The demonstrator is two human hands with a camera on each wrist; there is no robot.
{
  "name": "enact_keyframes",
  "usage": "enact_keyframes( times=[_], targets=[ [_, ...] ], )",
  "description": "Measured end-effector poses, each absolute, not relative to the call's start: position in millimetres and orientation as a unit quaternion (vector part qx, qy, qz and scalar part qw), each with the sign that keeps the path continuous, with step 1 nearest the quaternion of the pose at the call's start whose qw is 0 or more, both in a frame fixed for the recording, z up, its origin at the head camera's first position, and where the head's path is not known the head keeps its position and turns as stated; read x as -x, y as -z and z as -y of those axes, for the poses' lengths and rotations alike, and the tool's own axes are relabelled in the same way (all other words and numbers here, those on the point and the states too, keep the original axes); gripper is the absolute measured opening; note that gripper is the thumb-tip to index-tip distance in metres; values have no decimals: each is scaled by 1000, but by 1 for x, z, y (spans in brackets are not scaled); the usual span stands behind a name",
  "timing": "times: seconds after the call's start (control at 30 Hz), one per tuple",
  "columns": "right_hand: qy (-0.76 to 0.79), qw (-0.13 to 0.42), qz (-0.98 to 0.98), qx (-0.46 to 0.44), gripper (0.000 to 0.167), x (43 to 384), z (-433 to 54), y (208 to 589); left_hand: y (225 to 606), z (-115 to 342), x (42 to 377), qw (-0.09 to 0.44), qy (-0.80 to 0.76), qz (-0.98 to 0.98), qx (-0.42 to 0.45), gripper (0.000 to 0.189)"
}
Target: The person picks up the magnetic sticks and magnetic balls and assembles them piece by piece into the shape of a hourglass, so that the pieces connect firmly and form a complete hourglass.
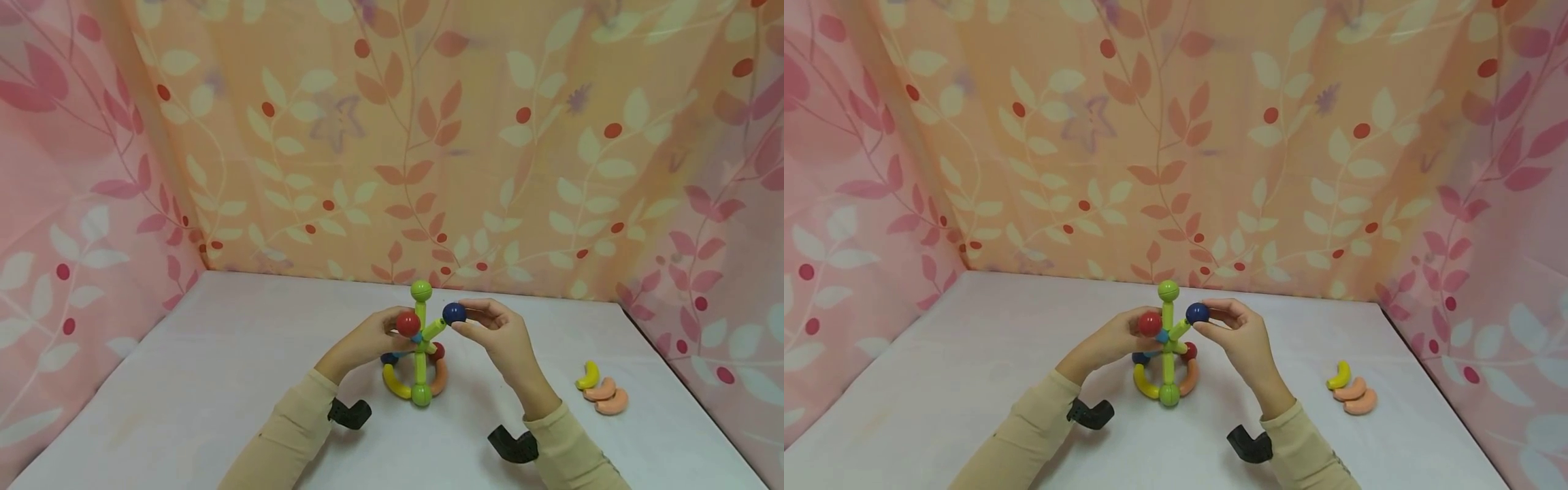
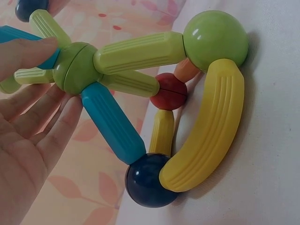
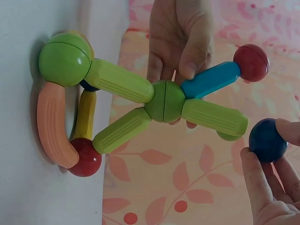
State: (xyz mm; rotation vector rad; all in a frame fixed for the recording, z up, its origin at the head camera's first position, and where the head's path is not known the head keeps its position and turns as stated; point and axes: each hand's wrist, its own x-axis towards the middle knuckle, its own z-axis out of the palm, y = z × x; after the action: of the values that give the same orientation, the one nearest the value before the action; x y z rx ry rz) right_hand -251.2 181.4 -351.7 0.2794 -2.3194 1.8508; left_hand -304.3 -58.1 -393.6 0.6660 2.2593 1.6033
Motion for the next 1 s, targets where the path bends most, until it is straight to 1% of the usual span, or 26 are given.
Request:
enact_keyframes(
  times=[0.53, 0.67, 0.87, 1.0],
  targets=[
    [-598, 92, 787, -121, 40, 252, -181, 356, 392, 55, 304, 143, -555, -785, -235, 50],
    [-592, 92, 791, -125, 39, 253, -181, 355, 390, 56, 305, 143, -555, -787, -227, 54],
    [-591, 87, 791, -134, 40, 253, -182, 355, 389, 56, 303, 144, -564, -782, -221, 66],
    [-592, 81, 790, -134, 42, 254, -183, 355, 388, 56, 301, 145, -574, -774, -224, 68]
  ],
)
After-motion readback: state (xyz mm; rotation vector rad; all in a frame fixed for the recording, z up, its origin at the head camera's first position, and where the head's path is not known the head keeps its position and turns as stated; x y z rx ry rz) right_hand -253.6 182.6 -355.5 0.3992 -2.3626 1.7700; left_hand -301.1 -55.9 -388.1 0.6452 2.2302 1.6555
